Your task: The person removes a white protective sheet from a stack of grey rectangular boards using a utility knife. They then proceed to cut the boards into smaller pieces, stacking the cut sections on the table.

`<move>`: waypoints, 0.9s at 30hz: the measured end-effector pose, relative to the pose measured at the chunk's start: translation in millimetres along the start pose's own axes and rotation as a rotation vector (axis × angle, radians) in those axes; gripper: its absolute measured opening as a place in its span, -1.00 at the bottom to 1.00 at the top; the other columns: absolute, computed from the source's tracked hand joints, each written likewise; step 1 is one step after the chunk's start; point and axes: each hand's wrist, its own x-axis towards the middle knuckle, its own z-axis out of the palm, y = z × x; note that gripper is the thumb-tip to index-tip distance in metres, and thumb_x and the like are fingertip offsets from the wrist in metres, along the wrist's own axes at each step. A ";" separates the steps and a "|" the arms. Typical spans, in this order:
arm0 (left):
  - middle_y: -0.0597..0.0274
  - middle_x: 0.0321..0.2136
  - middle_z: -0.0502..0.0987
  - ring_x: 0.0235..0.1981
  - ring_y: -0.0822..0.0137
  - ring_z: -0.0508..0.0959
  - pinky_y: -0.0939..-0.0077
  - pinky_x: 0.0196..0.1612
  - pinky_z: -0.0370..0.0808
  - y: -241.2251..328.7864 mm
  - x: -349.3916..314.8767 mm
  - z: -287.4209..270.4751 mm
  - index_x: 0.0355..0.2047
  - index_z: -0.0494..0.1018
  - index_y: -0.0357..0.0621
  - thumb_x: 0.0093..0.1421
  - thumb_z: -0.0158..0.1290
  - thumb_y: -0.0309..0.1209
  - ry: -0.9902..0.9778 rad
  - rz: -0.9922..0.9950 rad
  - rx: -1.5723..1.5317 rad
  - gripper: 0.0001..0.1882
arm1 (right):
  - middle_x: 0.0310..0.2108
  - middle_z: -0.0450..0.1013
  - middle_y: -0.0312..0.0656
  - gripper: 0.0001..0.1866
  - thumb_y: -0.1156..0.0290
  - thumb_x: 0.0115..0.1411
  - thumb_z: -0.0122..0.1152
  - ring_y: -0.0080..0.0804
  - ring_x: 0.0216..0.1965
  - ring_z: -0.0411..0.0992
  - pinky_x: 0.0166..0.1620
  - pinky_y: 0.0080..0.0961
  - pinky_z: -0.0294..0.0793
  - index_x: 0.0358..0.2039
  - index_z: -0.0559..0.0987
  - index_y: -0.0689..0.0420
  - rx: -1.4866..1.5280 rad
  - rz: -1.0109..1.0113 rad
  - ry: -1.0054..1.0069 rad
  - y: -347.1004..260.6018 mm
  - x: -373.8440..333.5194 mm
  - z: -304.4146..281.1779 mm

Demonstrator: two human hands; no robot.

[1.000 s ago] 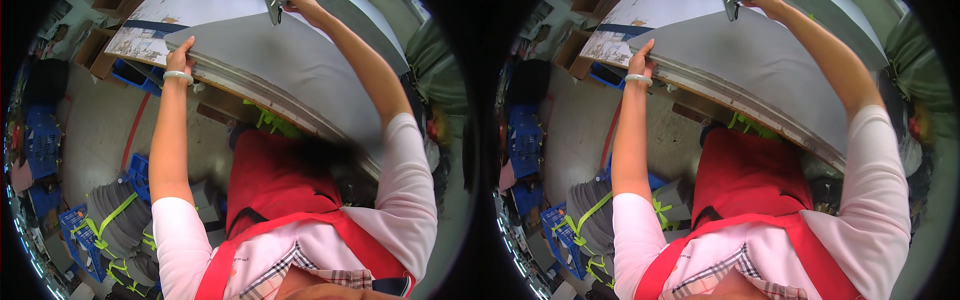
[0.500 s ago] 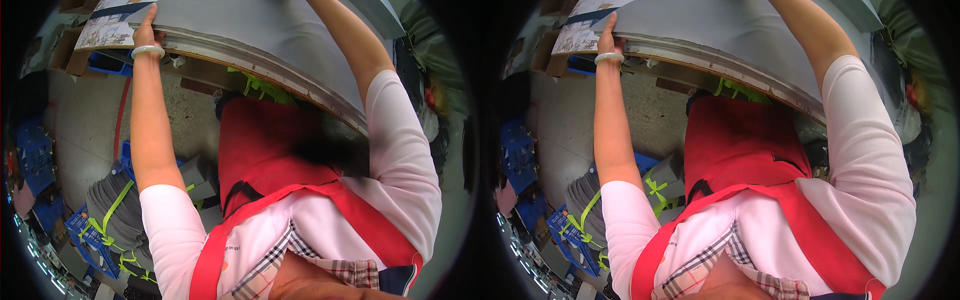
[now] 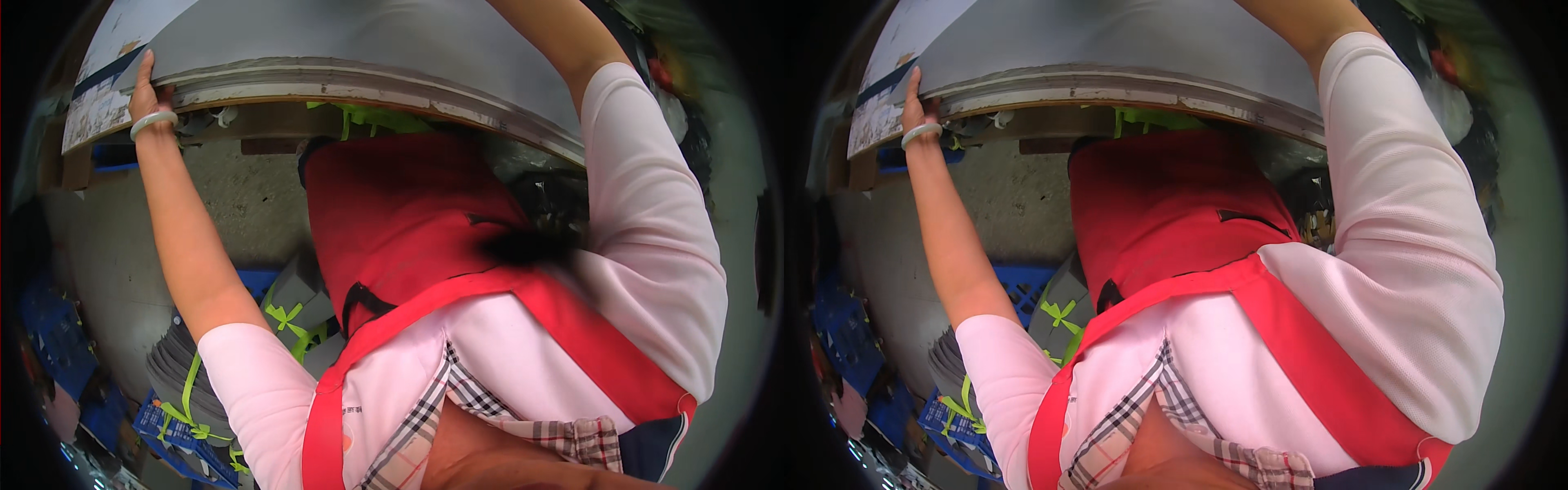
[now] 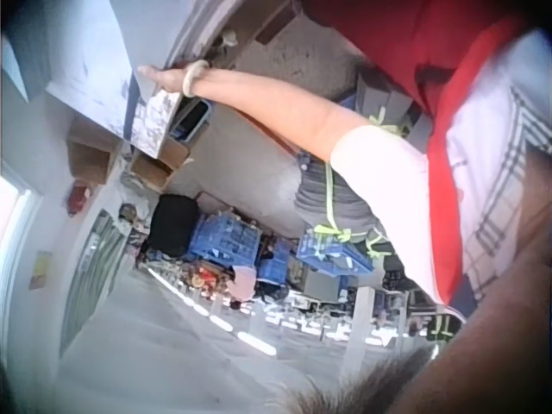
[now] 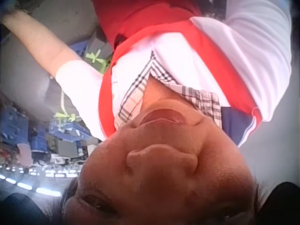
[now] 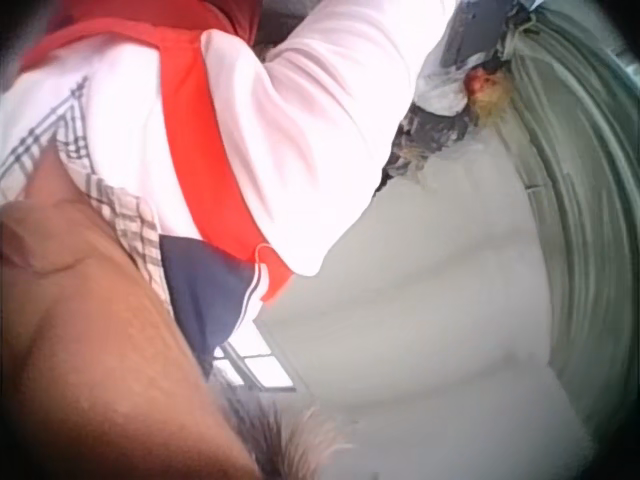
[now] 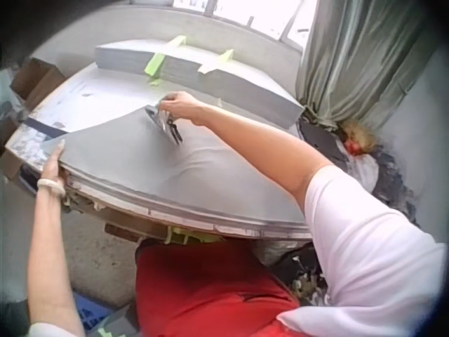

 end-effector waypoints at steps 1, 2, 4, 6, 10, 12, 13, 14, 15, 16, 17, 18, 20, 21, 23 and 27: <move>0.24 -0.31 0.55 -0.35 0.36 0.56 0.58 -0.44 0.52 0.8 -0.3 0.2 -0.22 0.48 -0.17 -0.07 0.33 -0.34 -0.001 0.000 -0.006 -0.60 | -0.34 0.43 -0.16 -0.61 0.14 0.06 0.18 -0.43 -0.32 0.39 -0.26 -0.49 0.42 -0.26 0.54 0.22 -0.069 0.037 -0.025 -2.2 -10.1 -2.4; 0.24 -0.29 0.55 -0.33 0.36 0.56 0.58 -0.42 0.52 1.3 -0.7 0.0 -0.22 0.48 -0.17 -0.07 0.33 -0.34 -0.001 0.000 -0.011 -0.60 | -0.31 0.43 -0.15 -0.59 0.14 0.04 0.19 -0.43 -0.31 0.40 -0.25 -0.49 0.43 -0.23 0.53 0.23 -0.137 0.074 -0.052 -3.9 -17.4 -4.8; 0.23 -0.25 0.53 -0.29 0.36 0.55 0.56 -0.34 0.52 1.4 -2.6 2.0 -0.21 0.48 -0.17 -0.07 0.33 -0.32 -0.010 -0.004 -0.018 -0.59 | -0.27 0.43 -0.13 -0.47 0.12 0.00 0.25 -0.42 -0.29 0.42 -0.24 -0.51 0.45 -0.11 0.46 0.24 -0.094 0.164 -0.075 5.0 -21.8 -10.3; 0.24 -0.26 0.53 -0.30 0.37 0.55 0.58 -0.35 0.52 -0.5 -1.1 2.4 -0.21 0.48 -0.16 -0.07 0.33 -0.32 -0.021 -0.007 -0.018 -0.59 | -0.29 0.42 -0.13 -0.46 0.12 0.00 0.26 -0.41 -0.29 0.42 -0.25 -0.51 0.45 -0.10 0.45 0.24 -0.041 0.230 -0.124 17.0 -16.3 -24.3; 0.24 -0.28 0.54 -0.33 0.39 0.55 0.59 -0.40 0.51 -0.1 0.7 1.4 -0.22 0.49 -0.14 -0.07 0.32 -0.31 -0.002 -0.010 -0.008 -0.59 | -0.36 0.39 -0.15 -0.51 0.11 -0.01 0.29 -0.41 -0.35 0.42 -0.28 -0.51 0.47 -0.19 0.51 0.23 0.113 0.380 -0.109 37.7 1.7 -33.8; 0.25 -0.30 0.54 -0.36 0.40 0.55 0.59 -0.45 0.49 -1.4 0.9 1.2 -0.22 0.49 -0.13 -0.09 0.33 -0.29 -0.023 -0.005 0.014 -0.58 | -0.41 0.38 -0.19 -0.52 0.07 -0.03 0.32 -0.44 -0.40 0.41 -0.31 -0.52 0.48 -0.22 0.53 0.19 0.165 0.458 -0.139 45.3 3.9 -30.7; 0.25 -0.31 0.54 -0.38 0.41 0.55 0.59 -0.48 0.49 -0.1 -0.6 -2.7 -0.22 0.49 -0.12 -0.10 0.34 -0.27 -0.020 0.006 0.024 -0.57 | -0.43 0.37 -0.21 -0.52 0.06 -0.03 0.33 -0.45 -0.43 0.40 -0.33 -0.53 0.48 -0.24 0.54 0.18 0.189 0.487 -0.169 34.9 5.4 -25.0; 0.26 -0.33 0.54 -0.41 0.42 0.55 0.60 -0.52 0.46 0.1 -2.0 -5.7 -0.22 0.49 -0.12 -0.12 0.35 -0.25 -0.006 -0.002 0.044 -0.55 | -0.48 0.37 -0.26 -0.52 0.00 -0.04 0.36 -0.50 -0.48 0.38 -0.37 -0.59 0.46 -0.28 0.54 0.13 0.250 0.478 -0.158 27.7 -0.4 -21.2; 0.27 -0.35 0.54 -0.44 0.42 0.55 0.60 -0.57 0.44 1.9 -2.2 -1.4 -0.23 0.49 -0.12 -0.13 0.36 -0.23 -0.004 -0.003 0.058 -0.53 | -0.51 0.36 -0.29 -0.56 -0.01 0.00 0.33 -0.53 -0.48 0.38 -0.39 -0.62 0.45 -0.31 0.54 0.11 0.236 0.475 -0.173 24.4 -2.4 -22.2; 0.27 -0.36 0.54 -0.45 0.42 0.54 0.60 -0.58 0.42 0.8 -3.7 3.4 -0.24 0.49 -0.12 -0.14 0.36 -0.22 -0.001 -0.002 0.070 -0.53 | -0.51 0.36 -0.31 -0.63 0.04 0.05 0.30 -0.55 -0.49 0.38 -0.41 -0.61 0.45 -0.35 0.55 0.09 0.315 0.444 -0.179 32.5 -3.1 -25.8; 0.28 -0.37 0.54 -0.46 0.41 0.54 0.60 -0.60 0.41 0.0 -4.1 6.7 -0.26 0.49 -0.12 -0.15 0.36 -0.20 0.004 0.003 0.087 -0.53 | -0.51 0.39 -0.32 -0.70 0.14 0.08 0.29 -0.55 -0.49 0.38 -0.42 -0.61 0.45 -0.36 0.55 0.11 0.375 0.460 -0.152 32.2 -4.6 -30.0; 0.27 -0.37 0.54 -0.45 0.41 0.54 0.59 -0.60 0.41 -3.0 -1.0 4.4 -0.27 0.49 -0.12 -0.15 0.36 -0.23 0.029 -0.005 0.089 -0.55 | -0.50 0.40 -0.32 -0.73 0.18 0.10 0.28 -0.54 -0.49 0.38 -0.42 -0.61 0.46 -0.36 0.55 0.12 0.431 0.434 -0.183 32.5 -3.7 -28.2; 0.26 -0.37 0.54 -0.44 0.39 0.54 0.55 -0.59 0.43 -5.8 3.3 -2.0 -0.27 0.47 -0.13 -0.14 0.36 -0.28 0.015 -0.014 0.026 -0.57 | -0.45 0.47 -0.25 -0.79 0.30 0.14 0.25 -0.51 -0.44 0.42 -0.38 -0.59 0.47 -0.33 0.57 0.19 0.477 0.386 -0.196 18.7 -4.7 -25.2; 0.26 -0.38 0.54 -0.43 0.38 0.55 0.52 -0.59 0.43 -1.7 2.4 -2.5 -0.27 0.46 -0.14 -0.14 0.36 -0.31 -0.025 -0.008 -0.035 -0.58 | -0.43 0.49 -0.24 -0.77 0.30 0.13 0.25 -0.51 -0.42 0.43 -0.36 -0.59 0.47 -0.32 0.57 0.22 0.418 0.310 -0.209 4.7 -1.0 -19.0; 0.24 -0.39 0.54 -0.43 0.35 0.55 0.49 -0.56 0.45 5.1 -3.3 1.2 -0.29 0.46 -0.18 -0.11 0.34 -0.37 -0.037 -0.056 -0.071 -0.62 | -0.38 0.52 -0.20 -0.74 0.31 0.13 0.25 -0.50 -0.38 0.45 -0.31 -0.59 0.47 -0.30 0.58 0.26 0.295 0.184 -0.215 -11.6 4.3 -11.2; 0.19 -0.38 0.53 -0.42 0.33 0.53 0.49 -0.50 0.45 16.0 -7.1 -11.4 -0.30 0.47 -0.24 -0.07 0.30 -0.42 -0.014 -0.052 0.019 -0.67 | -0.33 0.54 -0.15 -0.75 0.39 0.09 0.22 -0.47 -0.33 0.47 -0.23 -0.51 0.47 -0.29 0.58 0.32 -0.181 -0.287 -0.164 -79.2 27.8 28.4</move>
